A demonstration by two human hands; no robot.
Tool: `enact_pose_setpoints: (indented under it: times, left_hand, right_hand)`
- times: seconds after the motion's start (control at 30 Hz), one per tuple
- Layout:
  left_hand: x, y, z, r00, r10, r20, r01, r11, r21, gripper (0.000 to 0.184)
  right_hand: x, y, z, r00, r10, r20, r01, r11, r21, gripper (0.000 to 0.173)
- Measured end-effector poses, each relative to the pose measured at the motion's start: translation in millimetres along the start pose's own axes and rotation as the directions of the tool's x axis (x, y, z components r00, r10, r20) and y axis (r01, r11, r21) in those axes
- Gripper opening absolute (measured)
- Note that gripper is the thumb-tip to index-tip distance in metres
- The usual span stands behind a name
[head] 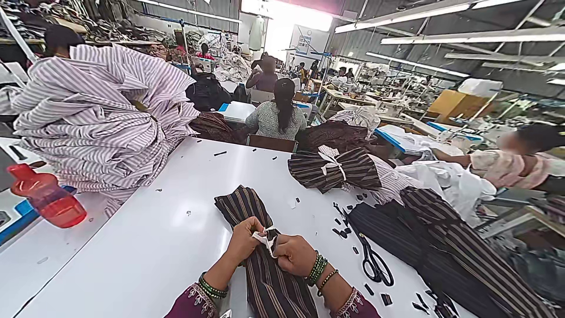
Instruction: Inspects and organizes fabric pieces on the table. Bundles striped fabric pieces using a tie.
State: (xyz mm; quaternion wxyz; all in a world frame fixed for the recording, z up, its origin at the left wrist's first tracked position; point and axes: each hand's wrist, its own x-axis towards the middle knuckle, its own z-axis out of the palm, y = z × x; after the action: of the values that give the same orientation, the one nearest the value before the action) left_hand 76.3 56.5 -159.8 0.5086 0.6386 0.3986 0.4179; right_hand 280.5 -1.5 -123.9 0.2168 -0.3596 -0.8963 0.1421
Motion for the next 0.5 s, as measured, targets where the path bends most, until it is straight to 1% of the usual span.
enact_pose_setpoints:
  times: [0.03, 0.07, 0.13, 0.2, 0.23, 0.27, 0.33, 0.4, 0.43, 0.5]
  left_hand:
    - [0, 3, 0, 1.000, 0.006, 0.012, -0.008, 0.995, 0.097, 0.011]
    - [0, 7, -1, 0.999, 0.025, 0.027, -0.030, 0.978, 0.208, 0.015]
    - [-2, 15, 3, 0.990, 0.122, 0.066, -0.138, 0.907, 0.397, 0.022]
    - [-2, 16, 8, 0.964, 0.259, 0.059, -0.255, 0.835, 0.487, 0.018]
    - [-1, 16, 10, 0.953, 0.298, 0.050, -0.282, 0.815, 0.506, 0.015]
    - [0, 15, 11, 0.948, 0.315, 0.043, -0.292, 0.809, 0.510, 0.014]
    - [4, 9, 14, 0.927, 0.376, 0.006, -0.323, 0.788, 0.524, 0.014]
    - [8, 4, 14, 0.908, 0.418, -0.023, -0.338, 0.764, 0.550, 0.017]
    - [9, 3, 14, 0.901, 0.433, -0.033, -0.340, 0.751, 0.566, 0.018]
    - [10, -2, 15, 0.889, 0.457, -0.034, -0.348, 0.722, 0.599, 0.020]
  right_hand:
    - [3, 0, -4, 0.999, -0.042, -0.013, 0.043, 0.999, 0.019, 0.016]
    - [7, 0, -9, 0.995, -0.075, -0.063, 0.078, 0.996, 0.051, 0.018]
    - [19, 2, -18, 0.967, -0.102, -0.234, 0.128, 0.987, 0.097, 0.033]
    - [36, 9, -21, 0.927, -0.051, -0.373, 0.124, 0.977, 0.176, 0.050]
    - [43, 14, -19, 0.921, 0.019, -0.390, 0.092, 0.960, 0.265, 0.054]
    - [48, 19, -13, 0.928, 0.111, -0.356, 0.037, 0.922, 0.384, 0.053]
    - [55, 25, 4, 0.931, 0.286, -0.228, -0.097, 0.795, 0.599, 0.041]
    - [58, 27, 17, 0.900, 0.417, -0.128, -0.221, 0.689, 0.690, 0.034]
    - [59, 27, 18, 0.875, 0.476, -0.084, -0.280, 0.640, 0.715, 0.032]
    - [61, 26, 11, 0.820, 0.569, 0.058, -0.407, 0.510, 0.758, 0.027]
